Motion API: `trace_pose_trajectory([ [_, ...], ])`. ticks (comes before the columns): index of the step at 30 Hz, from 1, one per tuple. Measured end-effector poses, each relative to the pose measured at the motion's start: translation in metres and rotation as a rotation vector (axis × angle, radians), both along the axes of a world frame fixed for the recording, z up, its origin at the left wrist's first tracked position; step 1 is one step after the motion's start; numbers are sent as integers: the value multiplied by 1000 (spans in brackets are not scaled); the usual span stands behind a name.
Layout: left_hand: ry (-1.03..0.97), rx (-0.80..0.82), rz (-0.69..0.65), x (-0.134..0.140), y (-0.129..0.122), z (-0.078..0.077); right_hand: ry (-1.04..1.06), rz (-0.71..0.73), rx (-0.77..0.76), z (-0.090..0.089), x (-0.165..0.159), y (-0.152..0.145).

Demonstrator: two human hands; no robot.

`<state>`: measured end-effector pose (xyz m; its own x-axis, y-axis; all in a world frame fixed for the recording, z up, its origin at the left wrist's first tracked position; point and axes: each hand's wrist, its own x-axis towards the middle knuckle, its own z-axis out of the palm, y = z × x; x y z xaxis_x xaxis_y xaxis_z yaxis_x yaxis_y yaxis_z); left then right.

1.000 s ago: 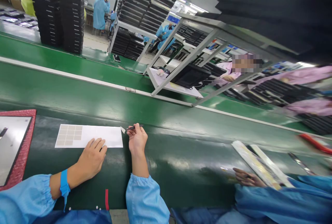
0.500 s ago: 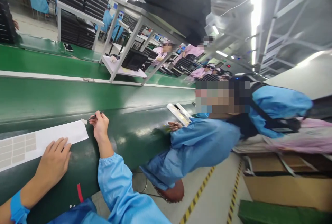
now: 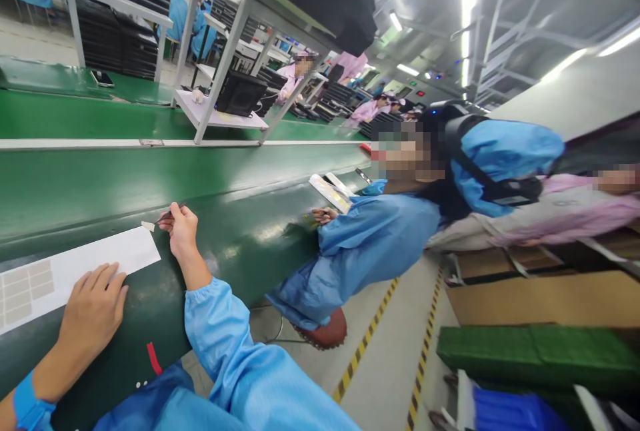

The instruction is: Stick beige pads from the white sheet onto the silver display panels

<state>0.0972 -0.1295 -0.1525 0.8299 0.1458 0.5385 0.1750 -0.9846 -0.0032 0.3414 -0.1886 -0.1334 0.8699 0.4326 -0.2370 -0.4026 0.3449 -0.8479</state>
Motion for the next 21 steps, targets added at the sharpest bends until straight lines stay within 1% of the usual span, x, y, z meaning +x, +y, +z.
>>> trace_pose_trajectory([
  [8,-15,21,-25,2,6,0,9,-5,16,4,4,4],
  [13,-25,29,-35,3,7,3,8,-4,20,7,4,4],
  [21,2,23,-15,1,5,6,11,-5,7,4,2,3],
])
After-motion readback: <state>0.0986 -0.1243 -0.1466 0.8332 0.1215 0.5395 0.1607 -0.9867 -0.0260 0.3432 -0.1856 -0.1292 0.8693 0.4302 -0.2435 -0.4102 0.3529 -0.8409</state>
